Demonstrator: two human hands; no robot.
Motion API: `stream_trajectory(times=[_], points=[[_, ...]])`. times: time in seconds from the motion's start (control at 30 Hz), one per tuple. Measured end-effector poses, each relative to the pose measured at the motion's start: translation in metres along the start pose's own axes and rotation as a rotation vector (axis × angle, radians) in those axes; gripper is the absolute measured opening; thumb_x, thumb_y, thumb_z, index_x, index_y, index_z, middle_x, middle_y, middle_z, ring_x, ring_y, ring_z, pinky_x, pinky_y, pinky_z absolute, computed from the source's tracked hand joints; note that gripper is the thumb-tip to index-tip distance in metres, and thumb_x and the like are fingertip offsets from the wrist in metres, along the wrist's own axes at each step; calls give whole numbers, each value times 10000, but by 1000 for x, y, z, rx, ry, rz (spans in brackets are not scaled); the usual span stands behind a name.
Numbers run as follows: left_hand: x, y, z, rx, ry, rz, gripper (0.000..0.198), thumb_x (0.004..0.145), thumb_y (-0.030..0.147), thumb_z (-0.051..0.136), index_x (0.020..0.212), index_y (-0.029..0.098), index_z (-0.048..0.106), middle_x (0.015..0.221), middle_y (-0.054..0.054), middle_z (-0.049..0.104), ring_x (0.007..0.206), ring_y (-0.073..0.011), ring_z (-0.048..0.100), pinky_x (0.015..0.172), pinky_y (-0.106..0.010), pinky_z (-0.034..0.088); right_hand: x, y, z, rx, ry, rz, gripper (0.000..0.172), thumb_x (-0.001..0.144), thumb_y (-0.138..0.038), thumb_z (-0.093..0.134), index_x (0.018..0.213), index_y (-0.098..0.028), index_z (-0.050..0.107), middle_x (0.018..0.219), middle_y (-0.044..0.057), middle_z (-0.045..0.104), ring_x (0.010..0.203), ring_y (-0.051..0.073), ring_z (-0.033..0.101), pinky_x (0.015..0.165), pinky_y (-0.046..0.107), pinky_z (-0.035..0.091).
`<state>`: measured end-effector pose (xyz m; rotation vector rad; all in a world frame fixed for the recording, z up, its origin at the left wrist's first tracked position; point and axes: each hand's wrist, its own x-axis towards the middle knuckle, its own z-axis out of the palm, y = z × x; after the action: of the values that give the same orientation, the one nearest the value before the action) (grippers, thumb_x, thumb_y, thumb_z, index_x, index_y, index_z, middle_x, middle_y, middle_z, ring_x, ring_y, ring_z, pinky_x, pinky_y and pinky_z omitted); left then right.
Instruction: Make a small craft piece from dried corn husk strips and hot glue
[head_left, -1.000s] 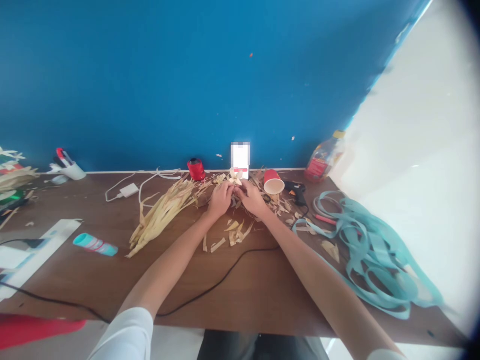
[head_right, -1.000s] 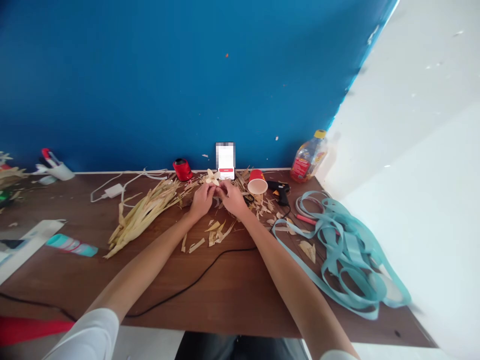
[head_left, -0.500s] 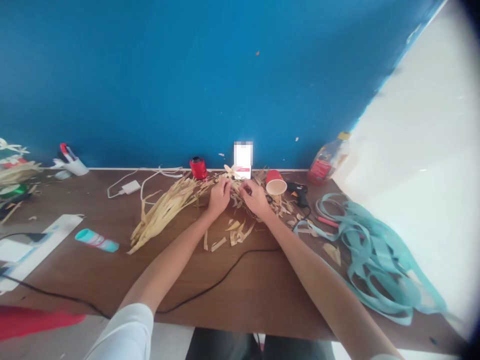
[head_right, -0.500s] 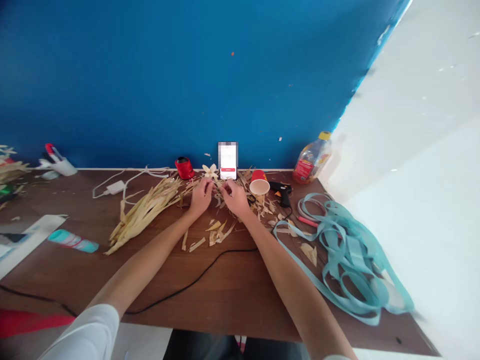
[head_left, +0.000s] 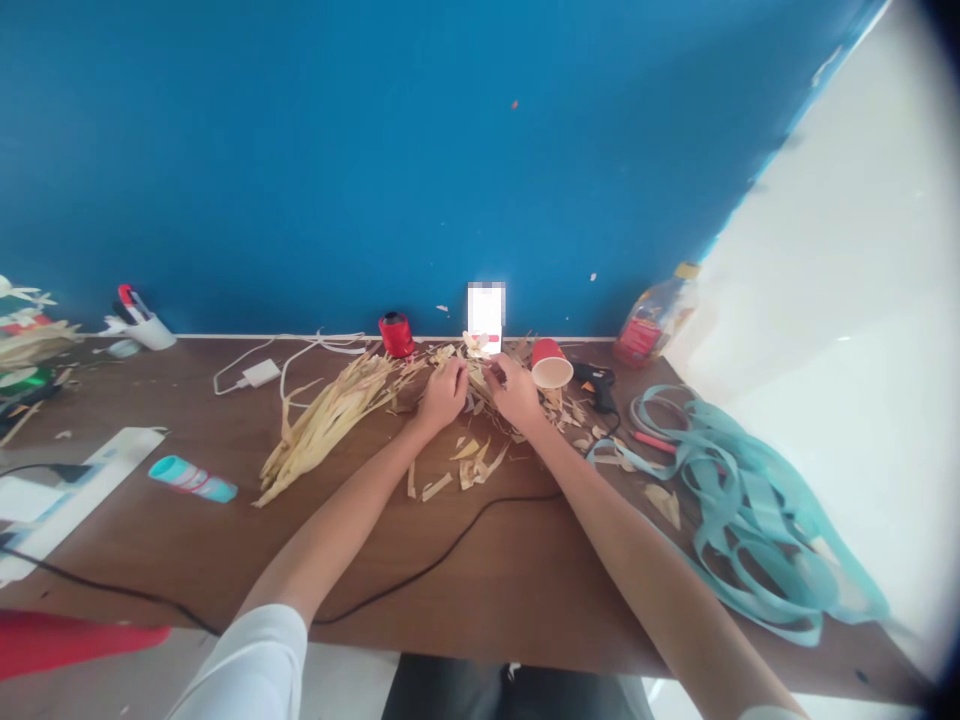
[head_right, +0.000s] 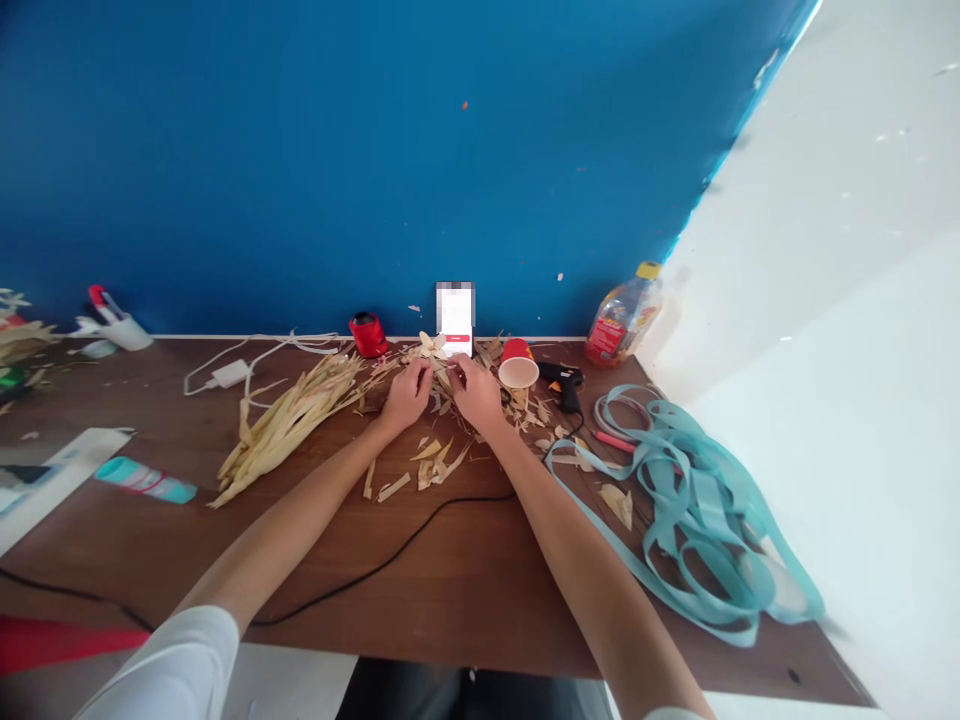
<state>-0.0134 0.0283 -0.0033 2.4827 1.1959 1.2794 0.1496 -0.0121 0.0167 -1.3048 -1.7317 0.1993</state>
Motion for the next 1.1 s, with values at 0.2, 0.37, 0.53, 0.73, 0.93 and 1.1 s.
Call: stream_trajectory(times=[0.2,0.37,0.53,0.73,0.93,1.1], points=[[-1,-1,1,6,-20,-15,192,964,300,355,982,189,510,790,-45,603,706,-174,586,678,-283,409,-1,-1,-4,-191,-10,-48,240,943,-309,419,1067,-214,601,942,74,695,809,220,620,667,280,389],[-1,-2,2,5,-18,-5,190,964,301,360,984,189,512,831,-54,616,734,-174,595,698,-284,414,-1,0,-8,-345,-32,-123,275,969,-310,384,1064,-214,623,952,77,683,824,210,599,613,271,331],[-1,-2,1,32,-71,-37,225,968,317,330,993,193,516,830,-54,612,765,-185,590,711,-294,421,1,5,-14,-450,-52,-238,281,972,-277,384,1029,-211,652,925,77,675,848,205,571,623,284,309],[-2,-2,1,60,-105,-58,250,968,325,306,991,196,518,835,-61,614,797,-201,588,757,-316,433,1,5,-20,-508,-55,-330,226,947,-192,420,970,-206,645,872,61,662,847,197,546,636,291,309],[-1,1,-1,49,-119,-64,275,970,350,290,974,202,521,812,-55,607,796,-206,590,769,-317,431,0,6,-19,-508,-77,-362,230,938,-165,422,999,-184,644,902,87,665,870,207,548,675,293,333],[-1,2,-3,57,-124,-82,275,968,369,304,976,210,529,808,-53,618,790,-207,599,740,-306,426,0,8,-16,-438,-94,-266,254,949,-202,407,1016,-194,652,946,97,672,903,216,567,691,293,360]])
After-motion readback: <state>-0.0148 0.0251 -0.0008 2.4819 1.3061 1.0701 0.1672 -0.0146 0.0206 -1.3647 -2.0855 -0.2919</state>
